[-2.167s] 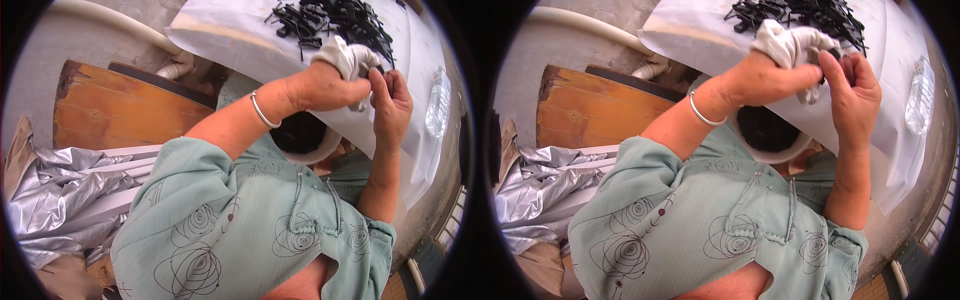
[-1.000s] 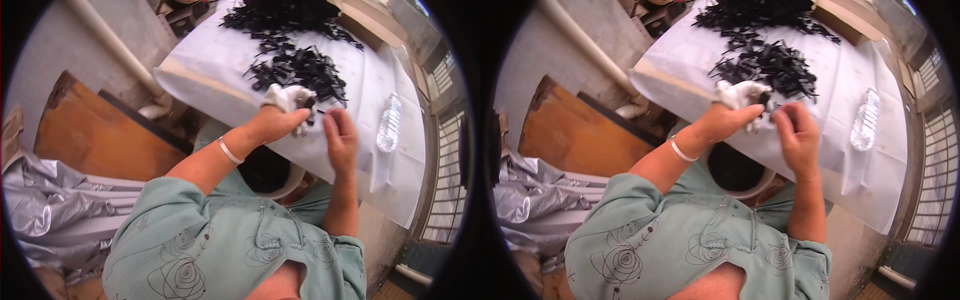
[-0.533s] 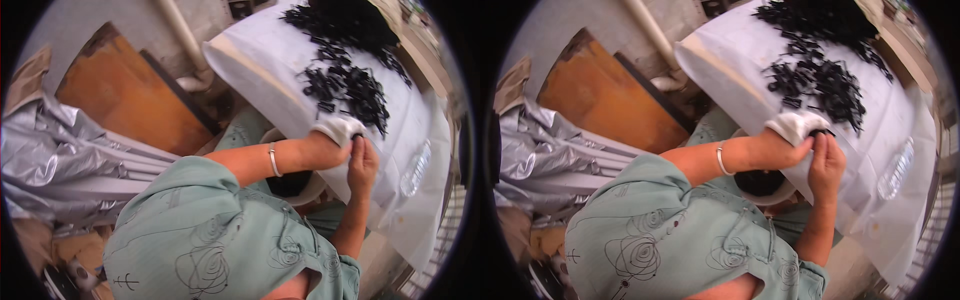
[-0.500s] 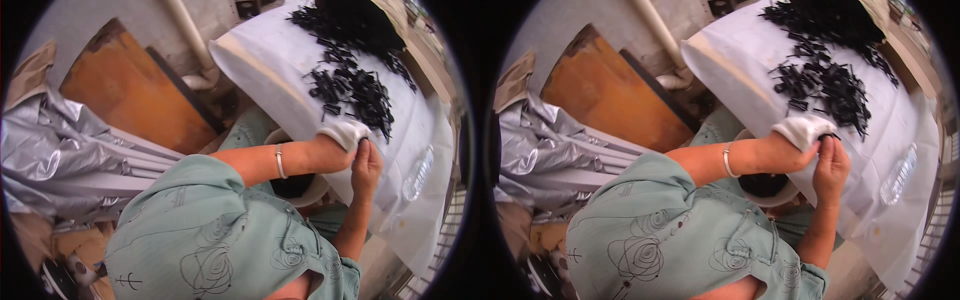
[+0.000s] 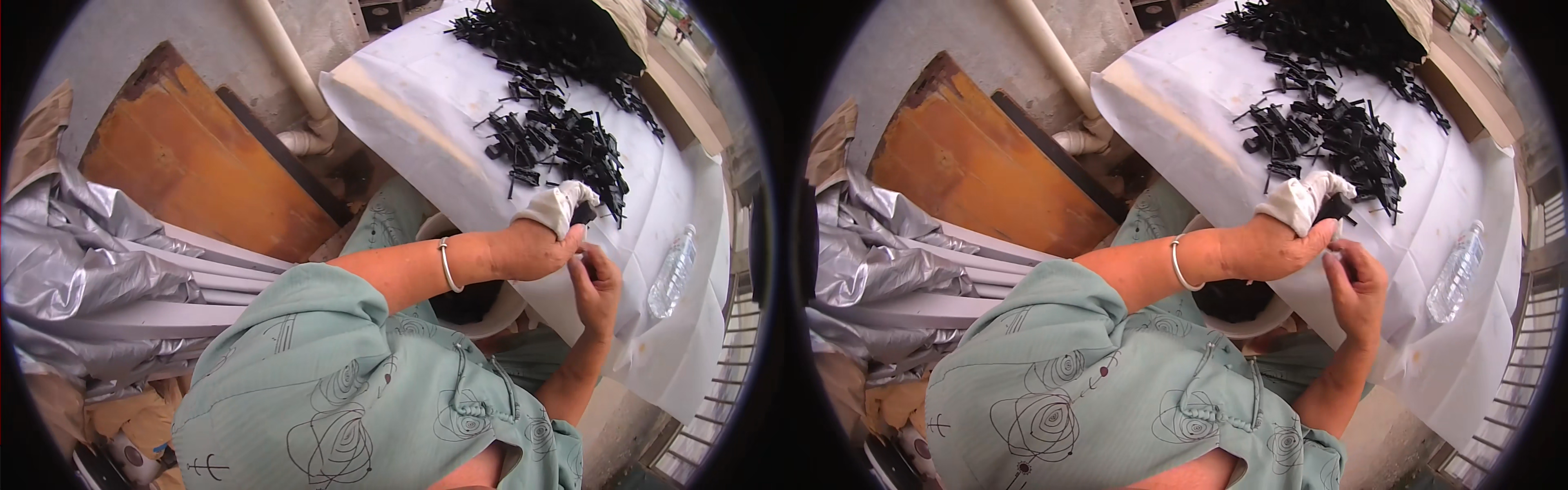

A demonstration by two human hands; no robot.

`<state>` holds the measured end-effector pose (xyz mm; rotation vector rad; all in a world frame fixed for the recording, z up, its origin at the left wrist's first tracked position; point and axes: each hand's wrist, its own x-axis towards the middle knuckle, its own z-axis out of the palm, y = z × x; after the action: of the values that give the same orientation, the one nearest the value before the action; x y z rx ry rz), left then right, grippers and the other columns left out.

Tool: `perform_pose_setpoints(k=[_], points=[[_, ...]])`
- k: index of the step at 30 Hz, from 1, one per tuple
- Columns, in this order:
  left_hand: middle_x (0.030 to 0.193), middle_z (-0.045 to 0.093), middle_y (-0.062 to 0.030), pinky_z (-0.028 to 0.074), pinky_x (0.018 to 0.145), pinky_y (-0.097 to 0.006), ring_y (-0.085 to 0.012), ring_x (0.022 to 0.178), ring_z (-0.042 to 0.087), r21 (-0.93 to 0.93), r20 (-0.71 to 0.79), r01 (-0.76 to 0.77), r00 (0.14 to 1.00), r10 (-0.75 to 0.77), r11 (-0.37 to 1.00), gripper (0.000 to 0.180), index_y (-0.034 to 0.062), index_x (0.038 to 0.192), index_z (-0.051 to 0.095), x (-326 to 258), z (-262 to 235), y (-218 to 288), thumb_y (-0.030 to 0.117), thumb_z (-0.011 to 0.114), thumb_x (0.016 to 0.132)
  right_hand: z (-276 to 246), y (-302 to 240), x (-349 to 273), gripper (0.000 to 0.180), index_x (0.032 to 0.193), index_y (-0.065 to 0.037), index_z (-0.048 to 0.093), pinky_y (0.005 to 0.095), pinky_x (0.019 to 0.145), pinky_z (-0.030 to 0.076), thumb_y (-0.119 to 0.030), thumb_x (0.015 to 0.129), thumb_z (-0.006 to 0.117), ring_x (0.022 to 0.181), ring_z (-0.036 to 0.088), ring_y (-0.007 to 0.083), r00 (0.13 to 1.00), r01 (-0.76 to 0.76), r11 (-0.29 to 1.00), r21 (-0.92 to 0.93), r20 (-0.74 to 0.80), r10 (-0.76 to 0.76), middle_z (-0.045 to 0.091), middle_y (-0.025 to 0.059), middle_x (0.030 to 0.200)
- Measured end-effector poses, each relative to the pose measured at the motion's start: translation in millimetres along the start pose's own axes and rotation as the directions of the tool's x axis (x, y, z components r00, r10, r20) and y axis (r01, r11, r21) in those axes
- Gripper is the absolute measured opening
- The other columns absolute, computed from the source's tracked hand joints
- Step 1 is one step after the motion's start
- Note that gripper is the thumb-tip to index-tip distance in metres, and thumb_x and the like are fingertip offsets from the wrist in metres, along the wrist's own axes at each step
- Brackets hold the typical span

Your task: Cleaning and inspecting small black plastic components using a white cloth.

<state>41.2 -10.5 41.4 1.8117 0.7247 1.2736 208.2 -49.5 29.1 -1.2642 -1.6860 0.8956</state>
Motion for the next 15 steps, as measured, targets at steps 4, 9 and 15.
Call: perform_pose_setpoints(k=[4, 9, 15], points=[[0.096, 0.052, -0.0204, 0.044, 0.078, -0.036, -0.0362, 0.091, 0.053, 0.266, 0.064, 0.004, 0.998, -0.022, 0.964, 0.034, -0.0025, 0.11, 0.045, -4, 3, -8, 0.001, 0.05, 0.077, -14, -34, 3, 0.02, 0.094, 0.001, 0.056, 0.0168, 0.051, 0.024, -0.015, 0.093, 0.045, 0.057, 0.031, 0.0021, 0.928, 0.101, 0.995, 0.025, -0.362, -0.085, 0.038, -0.0053, 0.065], [0.082, 0.058, -0.0214, 0.048, 0.067, -0.041, -0.0371, 0.078, 0.059, 0.551, 0.267, -0.182, 0.963, 0.035, 0.814, 0.037, -0.0053, 0.105, 0.044, -6, -2, -4, 0.001, 0.051, 0.07, 1, -116, 50, 0.021, 0.092, 0.001, 0.057, 0.0185, 0.049, 0.025, -0.015, 0.094, 0.043, 0.056, 0.034, 0.0029, 0.852, 0.41, 0.91, -0.06, -0.332, -0.406, 0.049, -0.001, 0.071], [0.087, 0.06, -0.0197, 0.049, 0.07, -0.039, -0.037, 0.081, 0.06, 0.664, 0.602, -0.301, 0.759, -0.25, 0.684, 0.027, -0.0003, 0.102, 0.051, 6, -23, 21, 0.003, 0.045, 0.075, 96, -147, 107, 0.025, 0.093, 0.0, 0.06, 0.0407, 0.075, 0.047, -0.008, 0.078, 0.043, 0.082, 0.06, 0.0354, 0.835, 0.409, 0.557, -0.723, 0.542, 0.091, 0.062, 0.0215, 0.086]])
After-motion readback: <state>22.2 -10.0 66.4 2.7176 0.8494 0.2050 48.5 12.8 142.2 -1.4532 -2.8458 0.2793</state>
